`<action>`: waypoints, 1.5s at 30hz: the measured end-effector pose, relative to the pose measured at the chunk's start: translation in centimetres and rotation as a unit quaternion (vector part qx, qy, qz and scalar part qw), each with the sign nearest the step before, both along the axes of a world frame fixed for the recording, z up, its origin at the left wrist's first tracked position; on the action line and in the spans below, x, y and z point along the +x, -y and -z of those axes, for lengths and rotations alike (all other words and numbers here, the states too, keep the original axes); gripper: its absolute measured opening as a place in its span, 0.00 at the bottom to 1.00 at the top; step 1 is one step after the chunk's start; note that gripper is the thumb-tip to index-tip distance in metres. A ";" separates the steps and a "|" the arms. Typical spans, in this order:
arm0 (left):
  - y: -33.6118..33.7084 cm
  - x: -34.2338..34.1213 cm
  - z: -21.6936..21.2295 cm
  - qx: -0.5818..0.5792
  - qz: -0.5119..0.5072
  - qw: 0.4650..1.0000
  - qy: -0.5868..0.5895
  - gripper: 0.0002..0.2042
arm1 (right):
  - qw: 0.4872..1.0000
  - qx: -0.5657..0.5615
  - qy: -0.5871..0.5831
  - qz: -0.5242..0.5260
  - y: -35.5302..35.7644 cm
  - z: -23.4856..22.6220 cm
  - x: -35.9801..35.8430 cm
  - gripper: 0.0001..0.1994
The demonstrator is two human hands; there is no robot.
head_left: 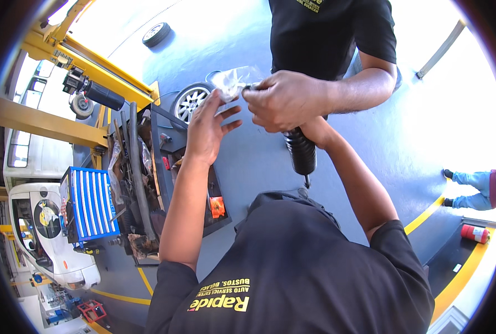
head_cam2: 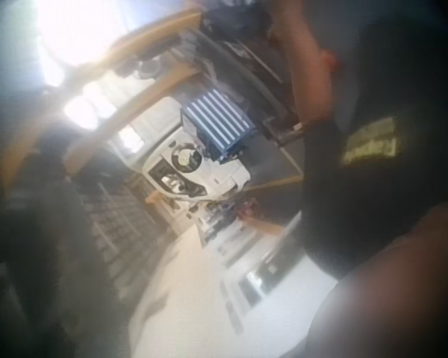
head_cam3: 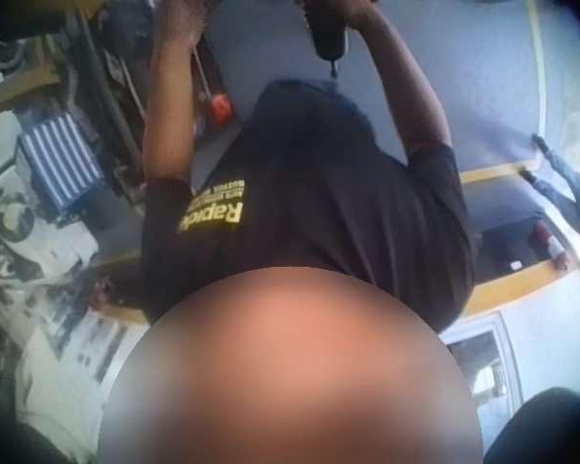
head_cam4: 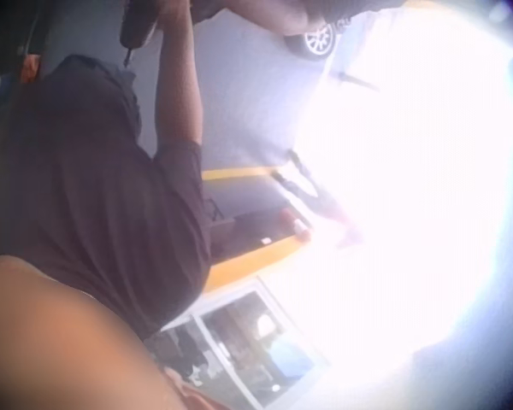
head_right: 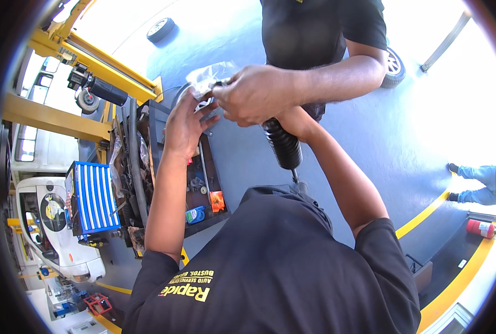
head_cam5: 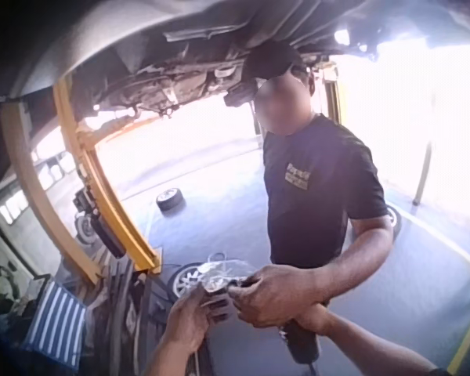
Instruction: The person unpacks a new CV axle boot and related hardware from a plastic bag, then attaches a small metal clip to the end of the boot. They handle the boot and clip with both hands, preparing the part for installation.
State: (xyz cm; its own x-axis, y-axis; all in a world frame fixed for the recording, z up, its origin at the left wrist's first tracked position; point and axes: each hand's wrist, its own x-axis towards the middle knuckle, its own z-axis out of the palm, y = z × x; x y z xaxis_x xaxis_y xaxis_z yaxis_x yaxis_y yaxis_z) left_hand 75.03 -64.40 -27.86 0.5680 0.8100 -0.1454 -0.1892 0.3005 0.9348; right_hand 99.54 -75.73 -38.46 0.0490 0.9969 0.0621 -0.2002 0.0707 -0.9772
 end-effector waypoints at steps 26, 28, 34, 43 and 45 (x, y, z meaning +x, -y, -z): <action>4.3 -0.6 6.9 -0.110 0.090 0.987 -0.077 0.19 | 0.955 -0.235 0.175 0.034 5.8 0.6 0.2 0.19; 4.3 -0.5 6.9 -0.107 0.094 0.987 -0.077 0.18 | 0.956 -0.239 0.168 0.038 6.0 0.5 0.3 0.19; 4.0 -0.3 6.9 -0.105 0.108 0.986 -0.066 0.18 | 0.958 -0.234 0.157 0.045 6.7 0.1 0.4 0.18; 4.7 0.7 4.8 -0.048 0.125 0.990 -0.049 0.23 | 0.955 -0.246 0.155 0.062 8.0 -0.7 0.5 0.18; 5.1 1.1 3.9 0.027 0.144 0.988 -0.052 0.29 | 0.953 -0.250 0.158 0.067 8.3 -0.8 0.6 0.18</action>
State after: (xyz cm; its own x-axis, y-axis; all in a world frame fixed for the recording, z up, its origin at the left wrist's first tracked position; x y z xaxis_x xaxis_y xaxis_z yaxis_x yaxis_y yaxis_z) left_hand 76.09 -69.46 -31.79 0.7597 0.6260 -0.1760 -0.0048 0.2761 0.9611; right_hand 100.16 -84.05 -37.66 0.2352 0.8922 -0.3855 0.0874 -0.4144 -0.9059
